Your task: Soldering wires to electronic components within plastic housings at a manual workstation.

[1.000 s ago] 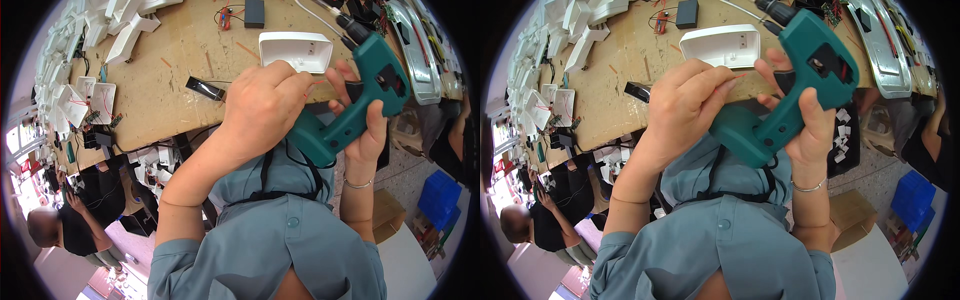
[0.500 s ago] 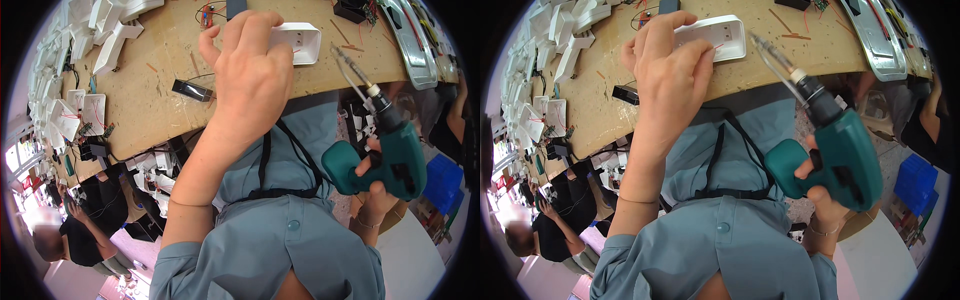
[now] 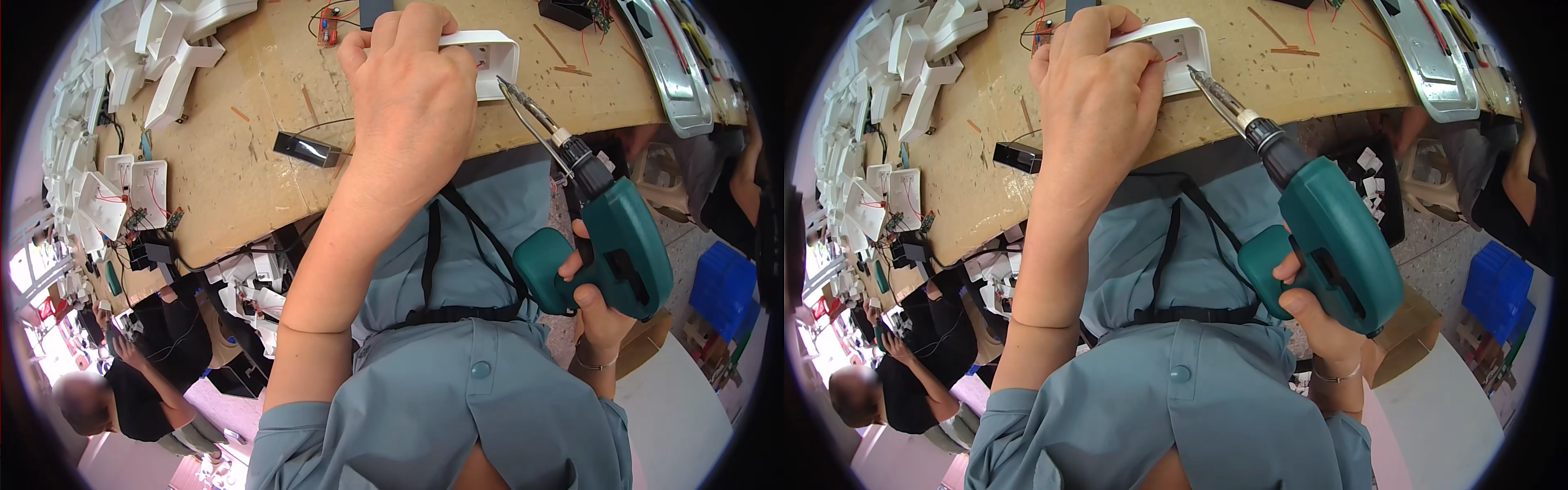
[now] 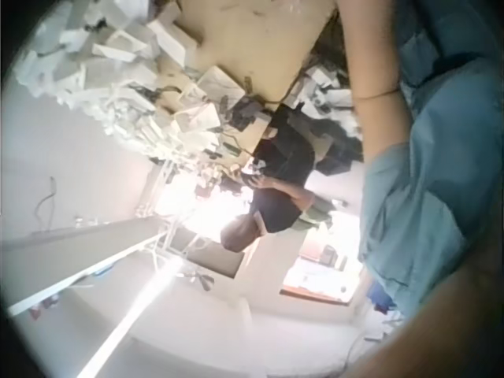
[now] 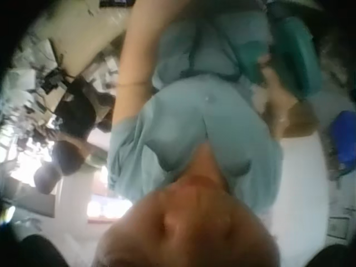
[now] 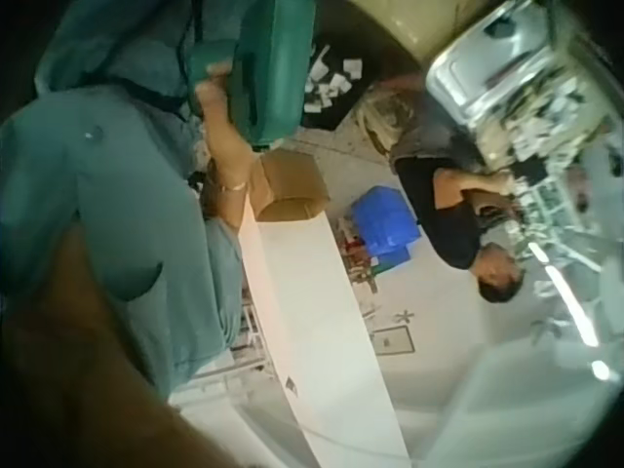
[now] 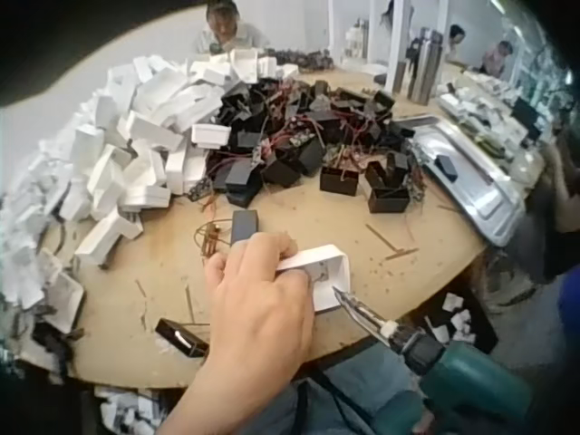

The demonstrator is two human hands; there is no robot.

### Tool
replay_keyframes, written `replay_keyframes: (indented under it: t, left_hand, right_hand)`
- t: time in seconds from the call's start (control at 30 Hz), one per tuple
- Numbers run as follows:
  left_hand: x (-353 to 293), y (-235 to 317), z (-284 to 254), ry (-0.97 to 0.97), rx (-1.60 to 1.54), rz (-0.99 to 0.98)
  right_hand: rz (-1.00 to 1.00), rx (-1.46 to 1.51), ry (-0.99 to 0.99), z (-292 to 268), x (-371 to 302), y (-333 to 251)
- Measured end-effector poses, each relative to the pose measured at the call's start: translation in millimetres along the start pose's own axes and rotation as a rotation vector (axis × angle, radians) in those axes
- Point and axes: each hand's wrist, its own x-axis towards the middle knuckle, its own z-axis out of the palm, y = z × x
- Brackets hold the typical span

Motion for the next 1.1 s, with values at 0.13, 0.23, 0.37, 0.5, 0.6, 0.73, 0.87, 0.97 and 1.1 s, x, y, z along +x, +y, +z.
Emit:
replay_keyframes:
  t: [0.13,0.23,0.37,0.5,0.6,0.73,0.87,0.97,1.1]
  left_hand:
    - [5.1,-21.6,35.5,0.747,-0.179,0.395]
    - [1.1,-1.1,1.6,0.399,-0.154,0.191]
    - [4.3,-22.6,36.0,0.734,-0.153,0.378]
    - [-2.8,-5.2,10.0,0.175,-0.612,-0.172]
    - [3.6,-13.1,23.8,0.726,-0.144,0.368]
    - [2.7,-14.2,22.8,0.405,-0.132,0.169]
    - [-1.5,6.4,-9.9,0.088,-0.120,-0.010]
    - [-2.5,4.8,-10.7,0.101,-0.122,0.010]
    - [4.4,-20.5,37.6,0.724,-0.170,0.364]
  right_hand:
    - [-0.024,0.026,0.006,7.6,3.5,-0.3]
    - [-0.005,0.024,-0.008,8.9,6.5,-1.4]
    - [-0.046,-0.049,-0.052,14.4,10.6,-3.6]
    - [-0.053,-0.092,-0.058,13.5,13.8,-1.6]
    - [-0.044,0.016,0.054,22.8,15.0,-6.5]
    - [-0.055,-0.003,0.037,22.8,14.9,-4.8]
    - [-0.040,-0.002,0.080,20.3,13.8,-2.9]
    - [-0.063,-0.073,0.022,15.1,11.5,-1.7]
    - [-0.057,-0.169,-0.048,15.1,9.2,-6.2]
